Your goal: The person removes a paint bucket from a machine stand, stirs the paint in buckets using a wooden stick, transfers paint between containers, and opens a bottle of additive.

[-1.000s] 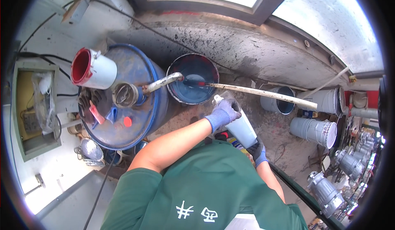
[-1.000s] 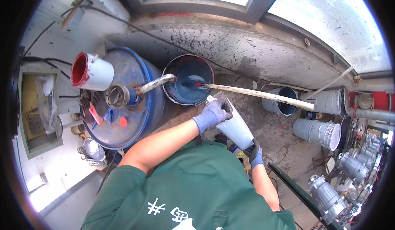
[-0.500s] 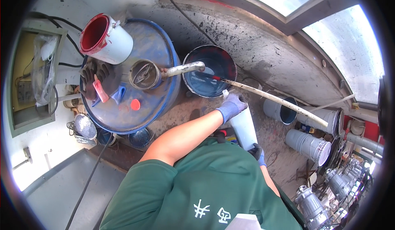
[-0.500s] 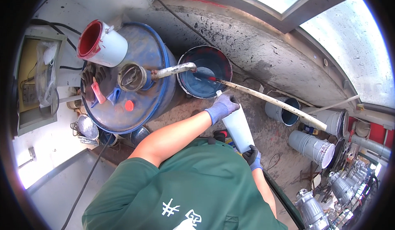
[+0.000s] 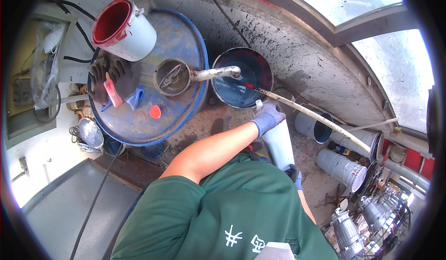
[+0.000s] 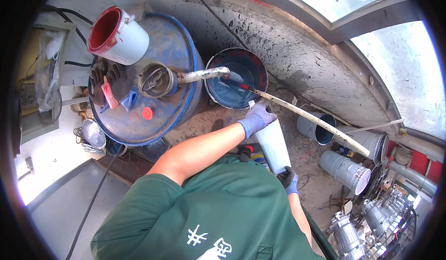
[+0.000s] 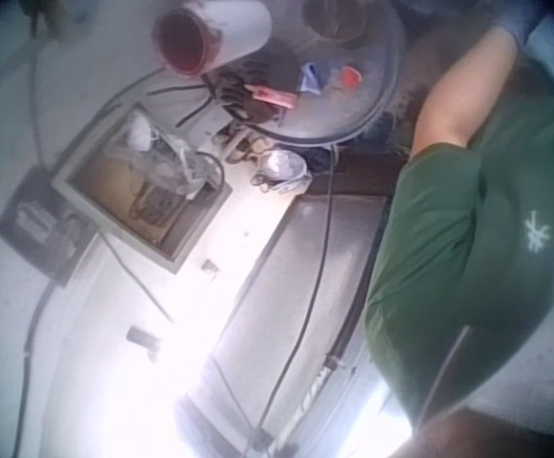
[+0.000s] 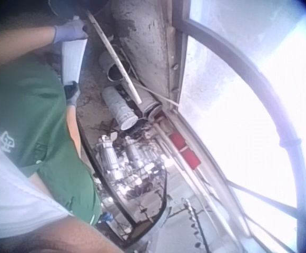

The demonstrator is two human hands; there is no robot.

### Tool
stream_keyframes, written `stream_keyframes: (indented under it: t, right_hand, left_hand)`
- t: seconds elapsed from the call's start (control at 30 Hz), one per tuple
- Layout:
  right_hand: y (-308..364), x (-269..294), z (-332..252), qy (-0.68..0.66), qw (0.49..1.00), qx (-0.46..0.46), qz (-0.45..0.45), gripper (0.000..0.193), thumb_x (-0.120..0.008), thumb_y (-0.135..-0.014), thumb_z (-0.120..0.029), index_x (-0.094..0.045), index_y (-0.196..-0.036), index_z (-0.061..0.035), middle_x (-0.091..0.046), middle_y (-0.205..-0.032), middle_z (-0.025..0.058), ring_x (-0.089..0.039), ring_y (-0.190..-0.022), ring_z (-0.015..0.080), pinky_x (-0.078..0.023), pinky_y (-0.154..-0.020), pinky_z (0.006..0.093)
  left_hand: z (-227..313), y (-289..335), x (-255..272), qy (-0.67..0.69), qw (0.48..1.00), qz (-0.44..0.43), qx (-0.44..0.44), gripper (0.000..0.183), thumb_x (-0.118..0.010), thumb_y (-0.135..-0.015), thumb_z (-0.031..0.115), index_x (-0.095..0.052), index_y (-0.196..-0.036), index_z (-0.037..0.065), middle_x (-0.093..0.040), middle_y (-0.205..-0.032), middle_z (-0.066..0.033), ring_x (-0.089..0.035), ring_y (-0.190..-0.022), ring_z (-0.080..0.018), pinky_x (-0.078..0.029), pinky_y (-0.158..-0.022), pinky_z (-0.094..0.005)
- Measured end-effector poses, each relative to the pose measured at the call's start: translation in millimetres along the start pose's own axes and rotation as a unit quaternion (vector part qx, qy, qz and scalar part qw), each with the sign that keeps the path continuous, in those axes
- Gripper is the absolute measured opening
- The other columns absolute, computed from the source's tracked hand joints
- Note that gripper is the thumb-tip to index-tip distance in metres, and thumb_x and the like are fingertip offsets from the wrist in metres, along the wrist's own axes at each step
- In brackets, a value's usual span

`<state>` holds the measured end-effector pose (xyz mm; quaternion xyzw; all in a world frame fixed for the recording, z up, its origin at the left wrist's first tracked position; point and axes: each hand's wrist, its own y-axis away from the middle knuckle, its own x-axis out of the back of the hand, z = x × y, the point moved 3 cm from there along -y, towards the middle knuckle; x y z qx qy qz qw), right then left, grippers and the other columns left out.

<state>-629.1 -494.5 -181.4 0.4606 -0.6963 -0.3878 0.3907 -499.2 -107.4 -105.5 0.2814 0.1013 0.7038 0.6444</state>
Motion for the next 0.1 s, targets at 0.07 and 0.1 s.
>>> stream_keyframes:
  t: [0.07, 0.1]
  right_hand:
    - [16, -12, -8, 0.01, 1.0, 0.024, 0.013, 0.031, -0.065, -0.091, -0.023, -0.043, -0.072, -0.0113, -0.038, -0.063, 0.0045, -0.045, -0.055, 0.0217, -0.048, -0.055, 0.0392]
    - [-6, 16, -7, 0.01, 0.999, 0.009, -0.046, 0.032, -0.067, -0.09, -0.025, -0.045, -0.074, -0.0095, -0.042, -0.065, 0.0056, -0.051, -0.056, 0.0249, -0.054, -0.059, 0.0414]
  left_hand:
    - [-2, 1, 4, -0.002, 1.0, -0.009, 0.028, 0.035, -0.076, -0.083, 0.034, -0.074, -0.104, 0.006, -0.073, -0.11, -0.02, -0.07, -0.106, -0.0329, -0.053, -0.096, -0.0436]
    - [6, 1, 3, 0.001, 0.999, -0.031, 0.032, 0.036, -0.076, -0.084, 0.034, -0.074, -0.107, 0.006, -0.073, -0.112, -0.0199, -0.07, -0.108, -0.0329, -0.053, -0.098, -0.0437]
